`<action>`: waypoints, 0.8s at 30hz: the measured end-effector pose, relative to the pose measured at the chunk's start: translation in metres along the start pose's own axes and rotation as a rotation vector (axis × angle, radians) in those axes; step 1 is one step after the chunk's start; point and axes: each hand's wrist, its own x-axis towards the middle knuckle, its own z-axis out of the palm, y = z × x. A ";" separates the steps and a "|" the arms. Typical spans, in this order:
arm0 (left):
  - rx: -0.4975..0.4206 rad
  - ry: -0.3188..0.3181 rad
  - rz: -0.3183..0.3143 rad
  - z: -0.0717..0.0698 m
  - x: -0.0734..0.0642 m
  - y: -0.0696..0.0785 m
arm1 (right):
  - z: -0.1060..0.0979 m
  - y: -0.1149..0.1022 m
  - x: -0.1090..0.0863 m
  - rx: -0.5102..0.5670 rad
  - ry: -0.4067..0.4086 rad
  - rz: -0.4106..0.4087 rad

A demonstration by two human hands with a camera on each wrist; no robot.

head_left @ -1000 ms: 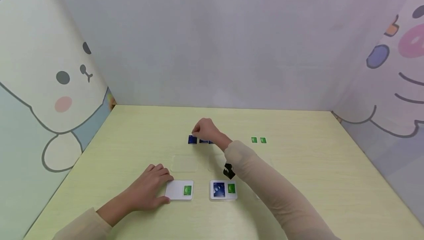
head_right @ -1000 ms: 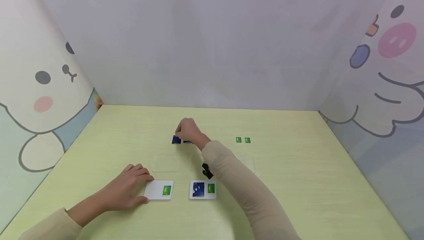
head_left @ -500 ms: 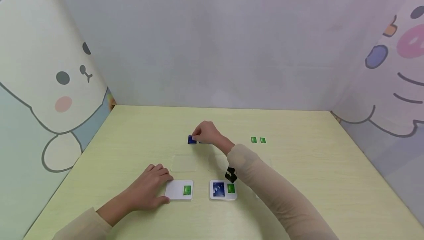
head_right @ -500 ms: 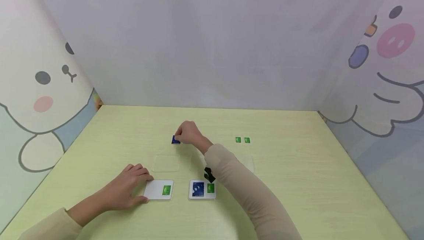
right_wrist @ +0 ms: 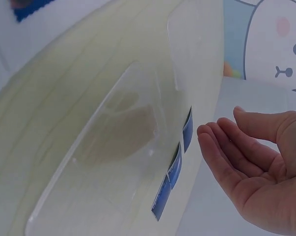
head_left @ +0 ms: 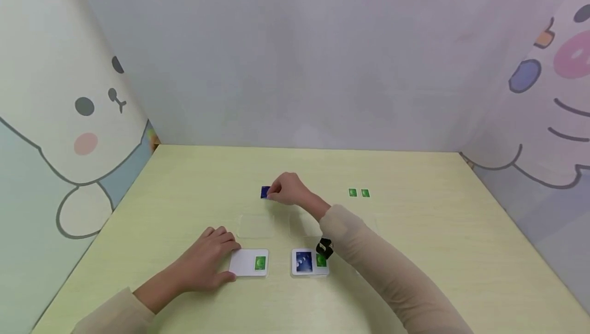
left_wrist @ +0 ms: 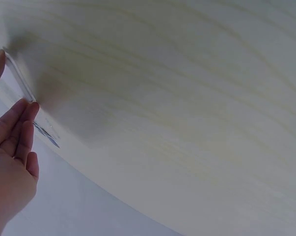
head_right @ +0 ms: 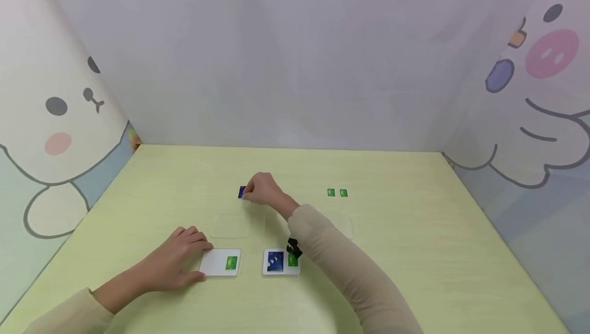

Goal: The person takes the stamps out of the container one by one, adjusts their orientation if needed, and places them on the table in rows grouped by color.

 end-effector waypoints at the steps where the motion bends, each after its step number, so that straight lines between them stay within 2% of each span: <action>1: 0.000 0.000 0.000 0.000 0.000 0.000 | 0.000 0.000 -0.001 -0.002 -0.002 -0.002; 12: 0.001 0.009 0.003 0.000 0.000 0.000 | 0.004 -0.005 -0.009 0.013 -0.025 -0.017; 20: 0.003 0.021 0.012 0.002 0.000 -0.001 | 0.005 -0.007 -0.014 0.009 -0.046 0.003; 24: 0.004 0.019 0.010 0.002 0.000 -0.001 | 0.005 -0.008 -0.018 0.013 -0.043 -0.016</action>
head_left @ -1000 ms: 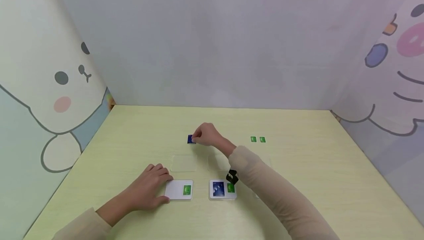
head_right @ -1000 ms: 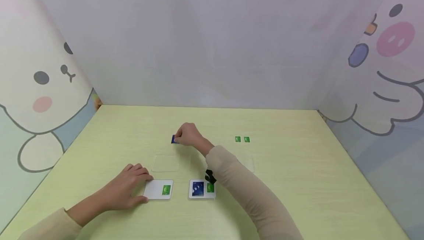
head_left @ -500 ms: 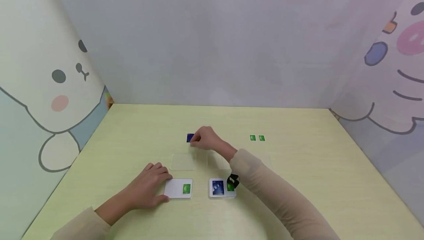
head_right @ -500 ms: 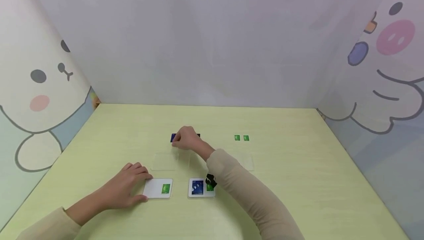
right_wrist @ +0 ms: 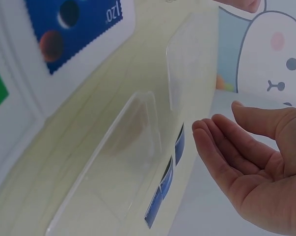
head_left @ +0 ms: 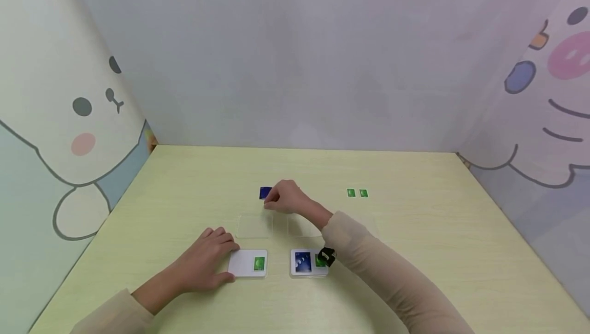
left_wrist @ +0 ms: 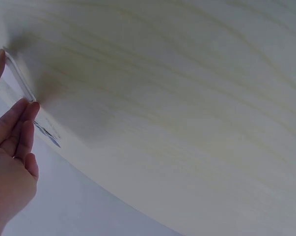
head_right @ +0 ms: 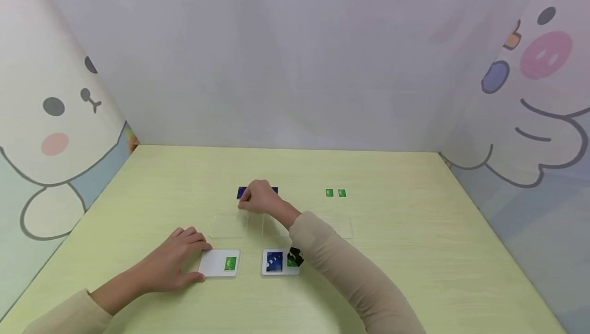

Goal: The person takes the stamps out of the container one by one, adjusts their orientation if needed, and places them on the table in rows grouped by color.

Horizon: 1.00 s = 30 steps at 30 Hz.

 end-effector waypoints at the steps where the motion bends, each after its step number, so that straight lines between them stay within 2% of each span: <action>1: 0.001 0.000 0.000 0.000 0.000 0.000 | 0.000 0.000 -0.001 0.004 0.000 -0.005; 30: -0.001 0.002 0.002 -0.001 -0.001 0.000 | 0.004 -0.010 -0.019 -0.010 -0.043 -0.027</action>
